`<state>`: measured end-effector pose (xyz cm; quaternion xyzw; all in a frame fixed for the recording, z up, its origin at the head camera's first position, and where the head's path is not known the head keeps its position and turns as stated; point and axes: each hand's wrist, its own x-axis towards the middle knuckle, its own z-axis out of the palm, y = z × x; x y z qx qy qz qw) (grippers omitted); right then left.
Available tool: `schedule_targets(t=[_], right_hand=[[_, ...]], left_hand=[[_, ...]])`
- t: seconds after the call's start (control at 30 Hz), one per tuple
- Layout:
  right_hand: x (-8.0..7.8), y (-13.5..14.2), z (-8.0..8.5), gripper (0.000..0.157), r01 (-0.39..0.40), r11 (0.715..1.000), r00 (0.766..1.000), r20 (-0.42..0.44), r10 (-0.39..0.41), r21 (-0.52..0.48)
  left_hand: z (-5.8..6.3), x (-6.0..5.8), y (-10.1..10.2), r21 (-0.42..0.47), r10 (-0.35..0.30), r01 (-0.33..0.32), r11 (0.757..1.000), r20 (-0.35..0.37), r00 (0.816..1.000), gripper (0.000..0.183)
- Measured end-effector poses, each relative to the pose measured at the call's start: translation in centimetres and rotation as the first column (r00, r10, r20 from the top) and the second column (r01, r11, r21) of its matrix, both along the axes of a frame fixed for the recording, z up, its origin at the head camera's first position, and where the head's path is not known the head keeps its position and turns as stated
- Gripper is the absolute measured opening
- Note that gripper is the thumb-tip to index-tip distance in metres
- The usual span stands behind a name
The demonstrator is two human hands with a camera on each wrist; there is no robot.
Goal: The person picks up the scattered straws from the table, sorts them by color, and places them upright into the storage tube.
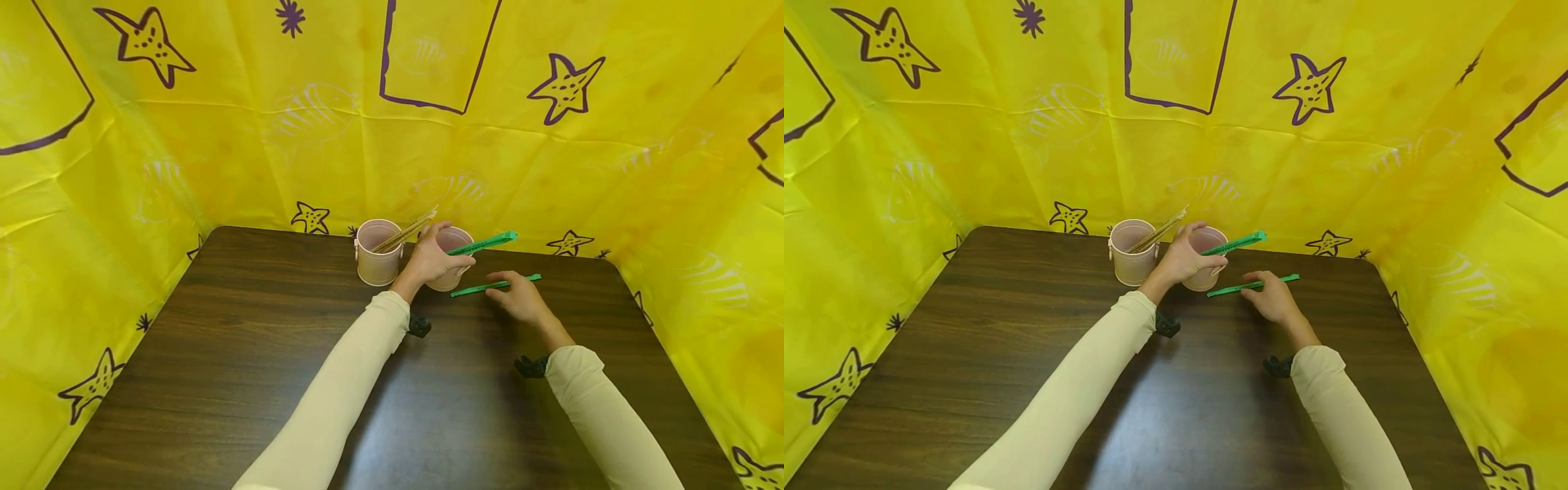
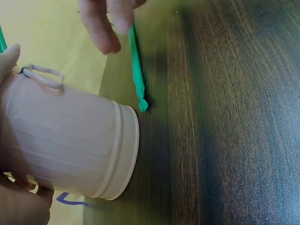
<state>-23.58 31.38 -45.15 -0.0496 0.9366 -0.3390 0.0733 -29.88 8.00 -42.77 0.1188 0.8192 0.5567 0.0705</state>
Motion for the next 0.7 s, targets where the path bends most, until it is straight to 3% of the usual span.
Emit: schedule_targets(t=[0.23, 0.43, 0.7], right_hand=[[0.0, -0.5, -0.6, 0.029, -0.136, 0.985, 0.99, -0.025, 0.14, 0.105], [0.5, -0.8, -0.4, 0.008, -0.197, 0.968, 0.98, 0.018, 0.197, 0.152], [1.2, -0.7, -0.5, 0.004, -0.269, 0.947, 0.961, -0.014, 0.276, 0.177]], left_hand=[[0.1, -0.1, -0.1, 0.002, -0.006, 0.006, 1.0, 0.013, 1.0, 0.099], [0.3, -0.1, -0.1, -0.001, -0.007, 0.007, 1.0, 0.011, 1.0, 0.099], [0.2, 0.1, -0.1, -0.003, -0.009, 0.009, 1.0, 0.006, 1.0, 0.098]])
